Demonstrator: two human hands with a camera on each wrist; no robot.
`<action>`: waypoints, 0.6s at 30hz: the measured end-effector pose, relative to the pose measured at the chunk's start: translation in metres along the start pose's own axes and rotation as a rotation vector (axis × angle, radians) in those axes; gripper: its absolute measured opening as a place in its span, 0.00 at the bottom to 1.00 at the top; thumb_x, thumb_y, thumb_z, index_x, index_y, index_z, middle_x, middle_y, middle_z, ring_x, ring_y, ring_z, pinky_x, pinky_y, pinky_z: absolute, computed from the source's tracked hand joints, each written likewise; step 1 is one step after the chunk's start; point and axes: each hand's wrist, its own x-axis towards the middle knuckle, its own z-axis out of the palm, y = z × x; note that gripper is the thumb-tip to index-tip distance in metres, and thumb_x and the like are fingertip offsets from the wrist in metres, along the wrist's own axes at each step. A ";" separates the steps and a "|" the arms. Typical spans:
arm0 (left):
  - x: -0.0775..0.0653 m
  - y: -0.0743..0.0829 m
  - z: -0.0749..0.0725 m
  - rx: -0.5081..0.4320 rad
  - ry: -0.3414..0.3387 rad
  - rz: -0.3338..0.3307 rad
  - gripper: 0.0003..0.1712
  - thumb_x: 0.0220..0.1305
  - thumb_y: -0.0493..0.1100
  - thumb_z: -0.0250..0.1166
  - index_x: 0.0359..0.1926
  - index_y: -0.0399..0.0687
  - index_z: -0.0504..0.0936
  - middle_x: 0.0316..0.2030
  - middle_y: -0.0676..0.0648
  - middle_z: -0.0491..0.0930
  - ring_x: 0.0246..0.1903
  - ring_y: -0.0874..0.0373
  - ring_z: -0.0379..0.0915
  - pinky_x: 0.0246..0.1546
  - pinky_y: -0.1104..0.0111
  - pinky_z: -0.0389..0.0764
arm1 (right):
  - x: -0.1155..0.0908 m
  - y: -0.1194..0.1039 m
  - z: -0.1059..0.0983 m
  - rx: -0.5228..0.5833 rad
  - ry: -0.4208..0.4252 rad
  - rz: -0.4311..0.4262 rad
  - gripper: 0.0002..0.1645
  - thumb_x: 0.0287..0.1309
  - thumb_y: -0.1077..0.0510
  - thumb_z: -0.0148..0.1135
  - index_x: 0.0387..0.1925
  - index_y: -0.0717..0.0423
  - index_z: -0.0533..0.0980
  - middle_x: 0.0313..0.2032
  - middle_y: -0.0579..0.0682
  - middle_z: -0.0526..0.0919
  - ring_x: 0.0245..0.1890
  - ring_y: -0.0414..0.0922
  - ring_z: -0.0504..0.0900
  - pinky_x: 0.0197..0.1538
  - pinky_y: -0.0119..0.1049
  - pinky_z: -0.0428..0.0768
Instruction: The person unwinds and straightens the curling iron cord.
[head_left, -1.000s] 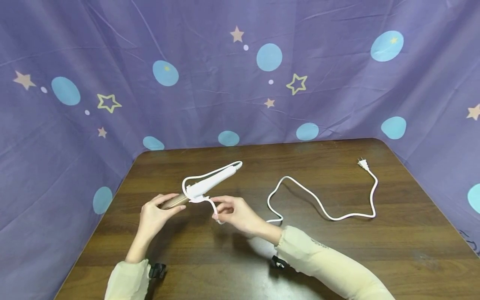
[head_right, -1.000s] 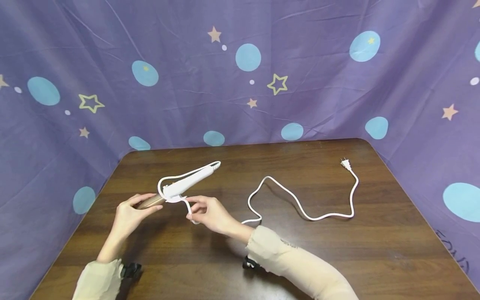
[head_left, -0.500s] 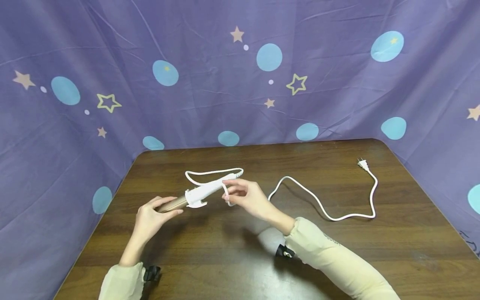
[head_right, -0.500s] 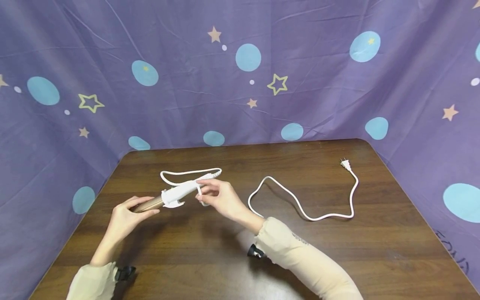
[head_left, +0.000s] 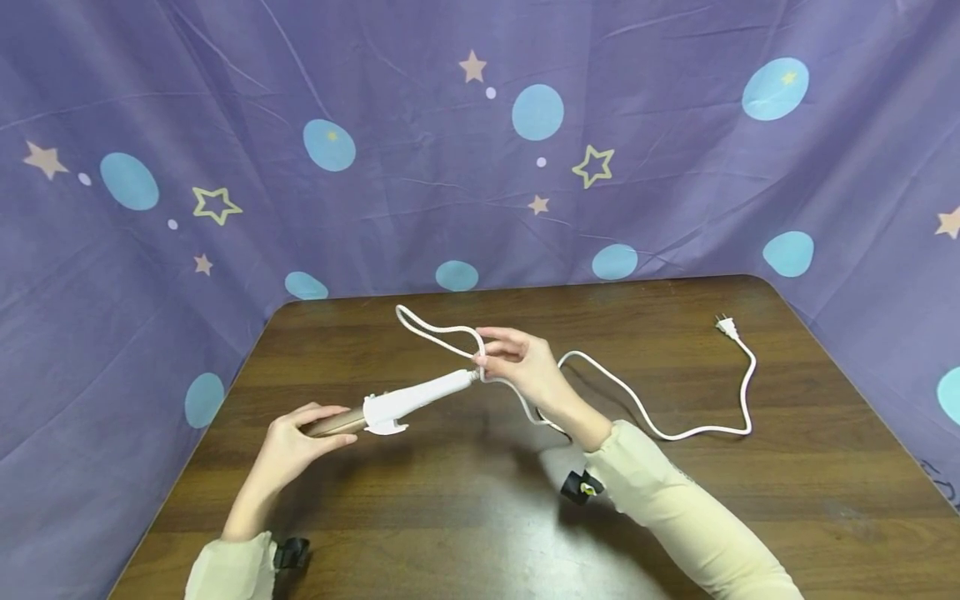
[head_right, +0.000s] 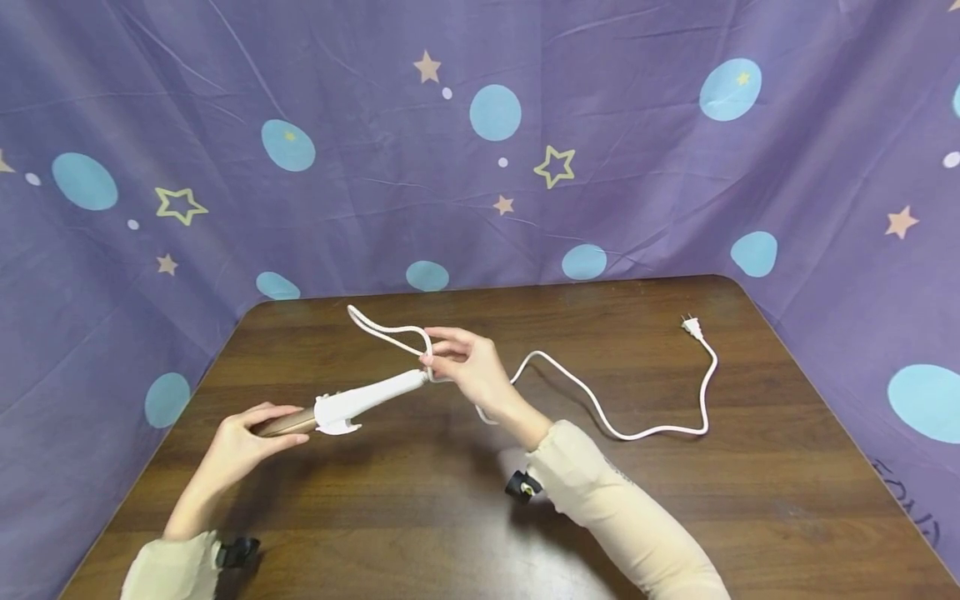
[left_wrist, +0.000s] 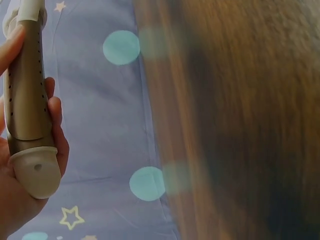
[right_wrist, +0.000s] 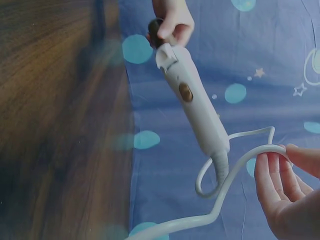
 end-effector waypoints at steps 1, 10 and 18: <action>-0.001 -0.002 -0.001 0.002 -0.008 -0.012 0.22 0.34 0.44 0.75 0.37 0.48 0.83 0.28 0.52 0.78 0.26 0.64 0.69 0.27 0.77 0.68 | 0.001 0.000 -0.002 0.006 0.011 0.006 0.24 0.49 0.73 0.57 0.51 0.70 0.69 0.38 0.72 0.76 0.29 0.41 0.80 0.37 0.39 0.77; -0.010 -0.018 -0.012 0.100 -0.001 -0.132 0.24 0.36 0.48 0.75 0.40 0.48 0.82 0.36 0.46 0.80 0.38 0.54 0.73 0.36 0.69 0.69 | 0.014 0.029 -0.022 0.094 0.049 -0.042 0.25 0.49 0.66 0.62 0.51 0.66 0.70 0.36 0.61 0.81 0.32 0.43 0.81 0.38 0.39 0.77; -0.019 -0.019 -0.021 0.108 0.077 -0.230 0.26 0.33 0.45 0.76 0.38 0.41 0.82 0.37 0.37 0.80 0.47 0.41 0.68 0.45 0.61 0.66 | 0.012 0.023 -0.020 0.172 0.098 0.031 0.27 0.48 0.66 0.62 0.52 0.69 0.68 0.37 0.63 0.80 0.31 0.44 0.81 0.38 0.38 0.77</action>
